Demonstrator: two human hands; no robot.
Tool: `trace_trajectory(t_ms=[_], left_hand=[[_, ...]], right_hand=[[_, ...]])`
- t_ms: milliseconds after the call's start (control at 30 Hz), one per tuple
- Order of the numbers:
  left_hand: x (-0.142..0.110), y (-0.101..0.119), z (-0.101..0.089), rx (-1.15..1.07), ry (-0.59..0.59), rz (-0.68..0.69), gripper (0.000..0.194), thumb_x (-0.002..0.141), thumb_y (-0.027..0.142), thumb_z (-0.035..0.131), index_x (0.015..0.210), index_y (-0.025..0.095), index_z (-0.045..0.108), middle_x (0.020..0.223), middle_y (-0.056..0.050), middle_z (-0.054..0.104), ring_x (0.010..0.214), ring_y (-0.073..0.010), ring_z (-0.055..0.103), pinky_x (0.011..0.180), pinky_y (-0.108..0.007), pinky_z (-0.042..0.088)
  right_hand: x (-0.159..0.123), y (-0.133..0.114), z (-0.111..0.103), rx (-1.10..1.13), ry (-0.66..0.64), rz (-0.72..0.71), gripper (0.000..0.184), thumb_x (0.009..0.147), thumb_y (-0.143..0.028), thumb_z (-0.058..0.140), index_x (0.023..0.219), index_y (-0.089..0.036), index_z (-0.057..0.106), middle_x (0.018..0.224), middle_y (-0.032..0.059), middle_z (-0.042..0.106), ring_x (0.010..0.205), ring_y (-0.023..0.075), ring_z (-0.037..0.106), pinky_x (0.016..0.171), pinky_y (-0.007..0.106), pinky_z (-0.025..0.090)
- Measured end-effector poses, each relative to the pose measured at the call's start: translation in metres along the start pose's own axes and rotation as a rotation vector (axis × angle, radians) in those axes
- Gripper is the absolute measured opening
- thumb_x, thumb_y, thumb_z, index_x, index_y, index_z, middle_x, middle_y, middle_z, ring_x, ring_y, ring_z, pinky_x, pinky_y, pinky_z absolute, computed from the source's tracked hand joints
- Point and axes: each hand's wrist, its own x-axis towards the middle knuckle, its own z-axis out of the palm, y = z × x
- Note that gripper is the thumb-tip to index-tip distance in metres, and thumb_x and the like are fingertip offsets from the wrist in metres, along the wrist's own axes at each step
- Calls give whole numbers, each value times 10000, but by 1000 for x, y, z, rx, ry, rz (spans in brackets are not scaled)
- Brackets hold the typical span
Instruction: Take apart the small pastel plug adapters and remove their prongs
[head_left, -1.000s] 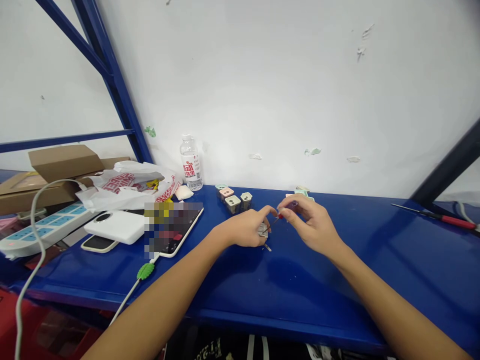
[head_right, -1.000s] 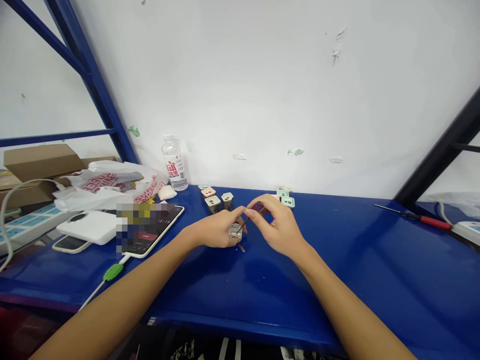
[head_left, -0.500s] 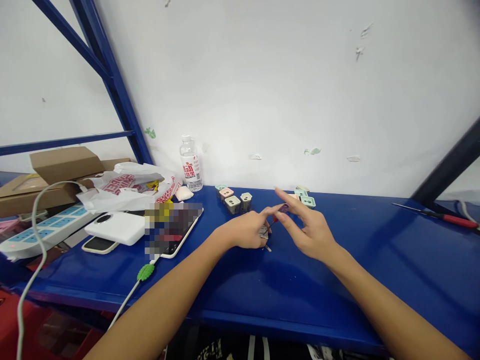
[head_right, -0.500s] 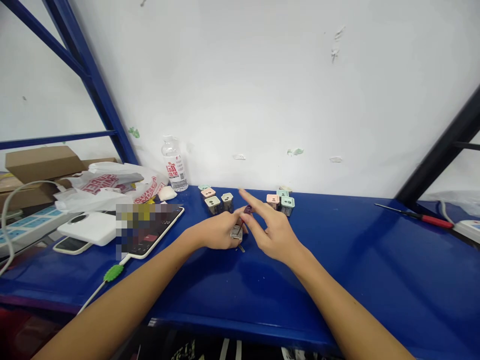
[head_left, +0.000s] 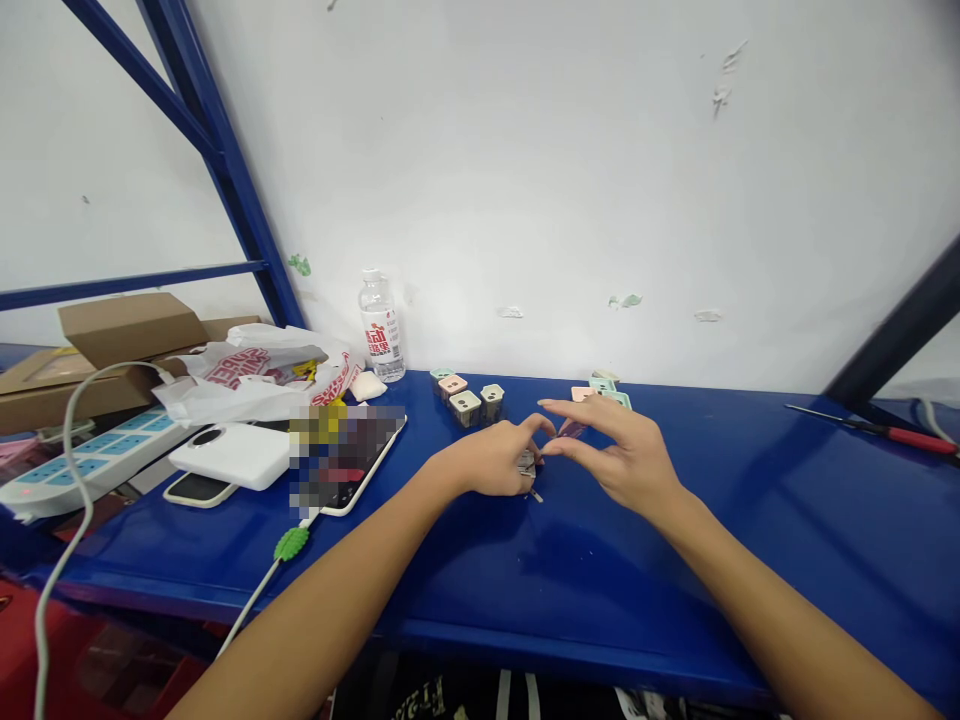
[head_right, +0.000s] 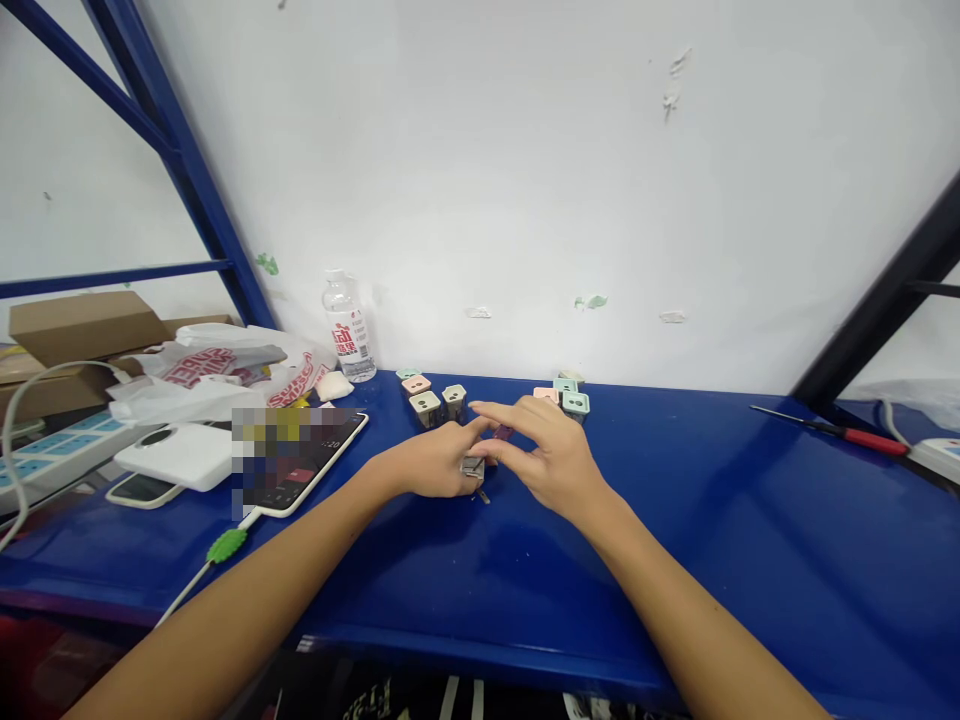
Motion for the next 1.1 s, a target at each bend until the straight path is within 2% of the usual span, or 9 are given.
trace_trajectory(t_ms=[133, 200, 333, 400, 467, 533, 700, 900, 1100], left_hand=[[0, -1, 0, -26, -7, 2, 576, 707, 152, 596, 1225, 202, 349, 1023, -22, 685, 865, -183, 656, 713, -246, 467], [0, 0, 0, -29, -3, 9, 579, 706, 148, 593, 1230, 190, 350, 1021, -35, 681, 855, -182, 658, 711, -247, 472], [0, 1, -2, -6, 8, 1, 544, 695, 132, 586, 1200, 168, 387, 945, -39, 688, 853, -199, 665, 711, -251, 477], [0, 1, -2, -11, 3, 1, 560, 692, 119, 584, 1209, 172, 374, 941, -33, 692, 857, -198, 666, 722, -252, 477], [0, 1, -2, -19, -8, 1, 570, 694, 114, 583, 1215, 183, 360, 986, -34, 688, 861, -191, 665, 731, -251, 477], [0, 0, -2, -21, -11, -4, 567, 695, 124, 589, 1209, 190, 360, 1028, -38, 678, 867, -188, 663, 732, -250, 478], [-1, 2, -3, -7, -12, -23, 504, 686, 145, 597, 1154, 179, 409, 985, -45, 675, 902, -210, 658, 748, -258, 479], [-1, 2, -3, -4, -18, -19, 624, 693, 147, 599, 1257, 177, 334, 1019, -44, 671, 907, -201, 652, 764, -256, 479], [0, 1, -2, 40, -5, -41, 509, 684, 184, 609, 1157, 170, 422, 990, -53, 666, 914, -221, 642, 765, -271, 478]], right_hand=[[-2, -2, -1, 30, -100, 26, 486, 973, -220, 410, 1449, -292, 348, 1216, 57, 623, 1095, 200, 572, 918, 364, 459], [-3, -1, 0, 43, -87, 55, 527, 965, -212, 432, 1467, -306, 302, 1175, 46, 647, 1034, 188, 603, 896, 347, 474], [-3, 1, 2, 2, -5, -2, 456, 866, -298, 638, 1309, -341, 536, 840, 2, 662, 735, 164, 606, 755, 316, 497], [-1, 0, 2, -6, -39, -29, 431, 905, -318, 576, 1333, -332, 516, 916, 26, 654, 833, 183, 605, 790, 334, 488], [0, -2, 1, 27, -96, 2, 479, 976, -268, 417, 1448, -312, 346, 1127, 57, 630, 1009, 196, 581, 860, 356, 475], [0, -3, 1, 46, -116, 35, 526, 986, -207, 358, 1488, -305, 236, 1175, 51, 628, 1016, 180, 586, 879, 352, 469], [-2, -1, 3, -31, -33, -47, 387, 910, -205, 556, 1277, -326, 568, 801, -8, 685, 714, 157, 590, 758, 318, 473], [-2, -3, 2, -31, -110, -19, 568, 962, -174, 409, 1492, -275, 231, 1122, 55, 647, 947, 176, 598, 842, 344, 478], [-2, -5, 3, -61, -59, -82, 371, 921, -163, 501, 1266, -284, 564, 893, 21, 708, 766, 173, 618, 758, 346, 488]])
